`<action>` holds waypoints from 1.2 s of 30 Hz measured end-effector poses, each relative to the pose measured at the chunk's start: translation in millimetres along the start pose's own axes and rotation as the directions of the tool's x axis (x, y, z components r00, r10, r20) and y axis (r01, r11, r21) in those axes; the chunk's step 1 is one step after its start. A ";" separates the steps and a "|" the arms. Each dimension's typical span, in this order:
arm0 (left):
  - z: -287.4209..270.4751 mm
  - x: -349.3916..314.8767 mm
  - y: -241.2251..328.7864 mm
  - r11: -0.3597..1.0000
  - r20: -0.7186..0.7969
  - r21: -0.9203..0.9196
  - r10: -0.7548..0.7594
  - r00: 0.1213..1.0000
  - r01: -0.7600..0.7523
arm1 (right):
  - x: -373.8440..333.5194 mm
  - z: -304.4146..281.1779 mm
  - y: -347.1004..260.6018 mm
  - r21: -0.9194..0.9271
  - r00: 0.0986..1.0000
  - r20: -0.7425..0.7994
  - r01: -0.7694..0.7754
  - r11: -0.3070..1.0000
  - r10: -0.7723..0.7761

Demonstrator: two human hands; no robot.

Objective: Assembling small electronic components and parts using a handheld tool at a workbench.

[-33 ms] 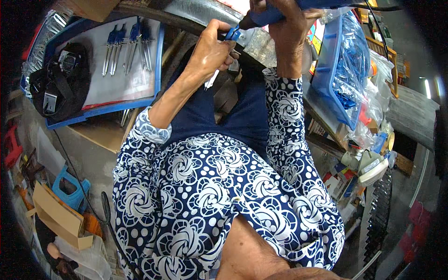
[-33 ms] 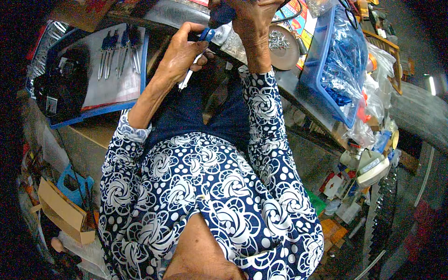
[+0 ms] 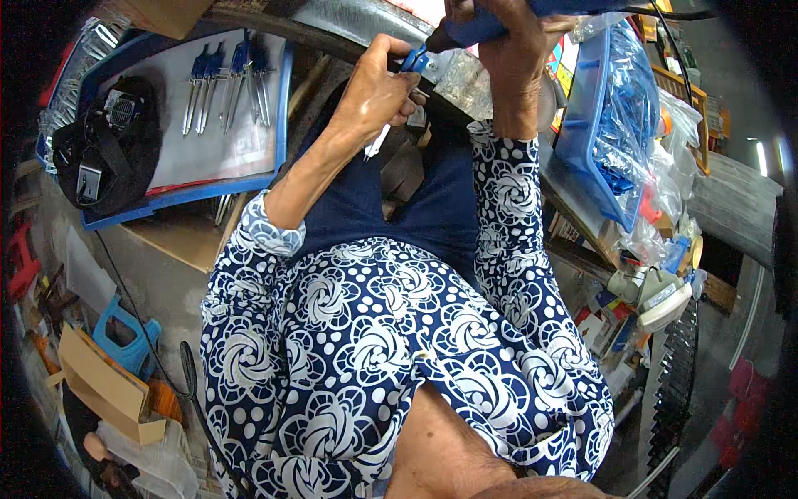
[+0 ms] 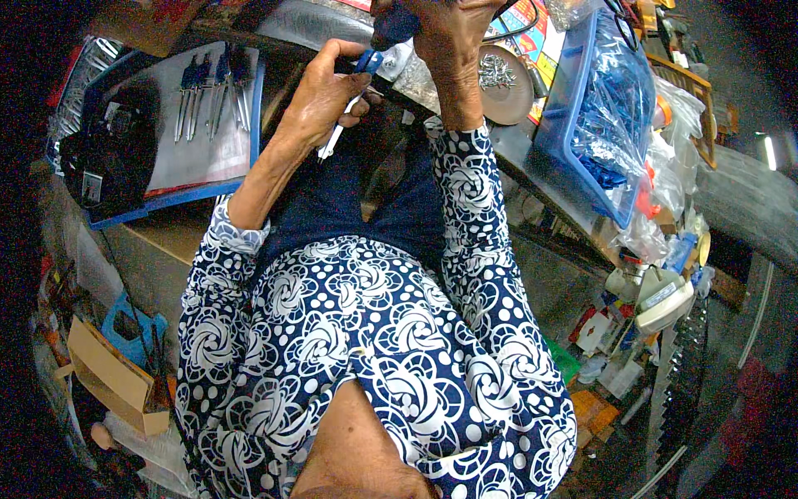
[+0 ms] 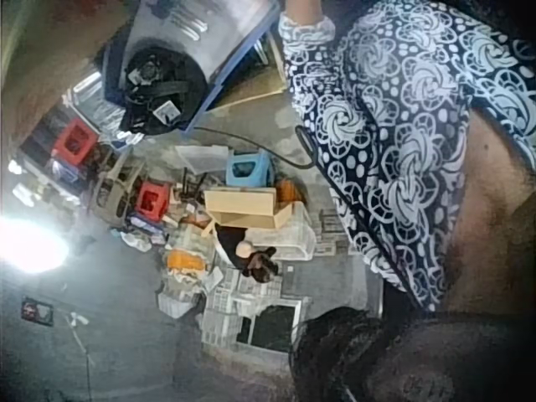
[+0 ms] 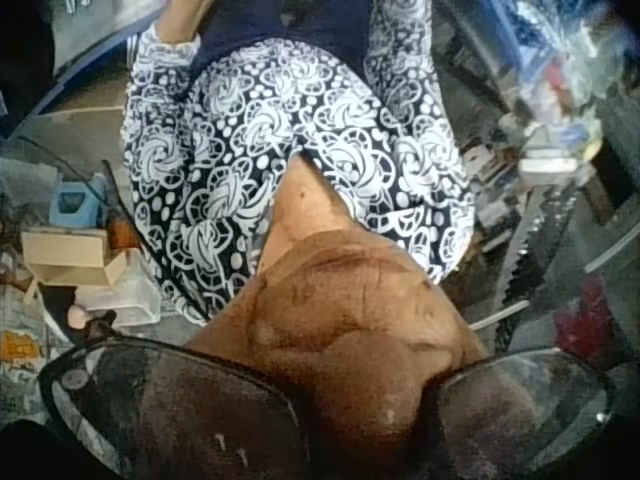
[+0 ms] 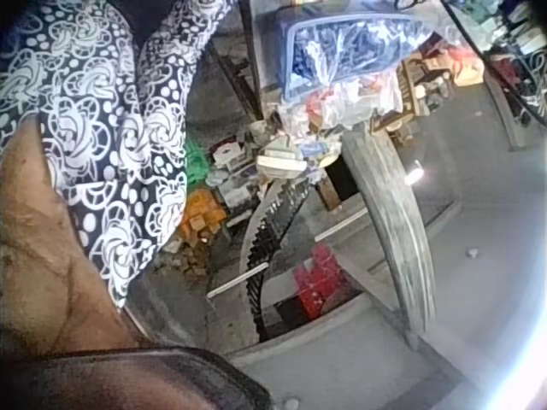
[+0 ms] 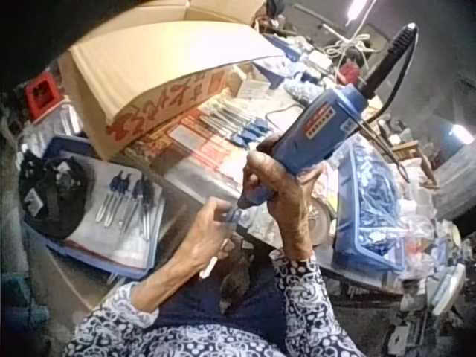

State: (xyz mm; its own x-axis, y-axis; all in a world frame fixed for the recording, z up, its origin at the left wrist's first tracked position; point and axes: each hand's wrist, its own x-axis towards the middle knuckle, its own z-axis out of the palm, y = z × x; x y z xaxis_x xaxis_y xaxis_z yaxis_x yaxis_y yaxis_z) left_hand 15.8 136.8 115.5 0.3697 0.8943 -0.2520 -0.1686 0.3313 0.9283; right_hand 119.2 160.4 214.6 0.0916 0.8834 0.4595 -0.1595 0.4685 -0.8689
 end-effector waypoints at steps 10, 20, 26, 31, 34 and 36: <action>4.8 3.0 -6.7 1.000 0.034 -0.016 0.002 0.999 -0.002 | -1.6 -7.9 7.1 -0.164 0.994 -0.067 0.076 0.983 -0.088; -4.1 -1.3 -6.5 1.000 -0.013 0.001 0.001 1.000 -0.001 | -4.4 3.6 18.0 -0.073 1.000 -0.019 -0.009 0.997 0.008; -29.3 -11.6 -9.2 0.999 -0.073 -0.036 -0.034 0.997 0.031 | -9.9 23.8 18.3 -0.050 0.998 0.012 -0.055 0.997 0.055; -53.2 -50.5 -0.3 0.985 -0.017 -0.139 0.099 0.995 -0.100 | -19.9 -16.9 16.9 -0.150 0.864 0.309 0.458 0.876 -0.398; -96.9 -73.9 19.1 0.993 -0.190 -0.069 0.084 0.978 -0.099 | -28.0 2.1 -10.8 0.250 0.997 0.066 -0.050 0.967 0.035; -132.6 -80.2 22.9 0.991 -0.365 -0.008 0.121 0.923 -0.133 | -25.9 14.0 -24.7 0.357 0.980 0.179 -0.150 0.922 0.090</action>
State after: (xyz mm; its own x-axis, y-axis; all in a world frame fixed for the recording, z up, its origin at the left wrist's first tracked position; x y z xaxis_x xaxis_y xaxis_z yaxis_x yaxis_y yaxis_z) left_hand -139.0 112.5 120.7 -0.0128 0.9754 -0.2202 -0.2232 0.2119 0.9515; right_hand 107.0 126.1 226.7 -0.1008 0.9089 0.4047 -0.5117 0.3015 -0.8045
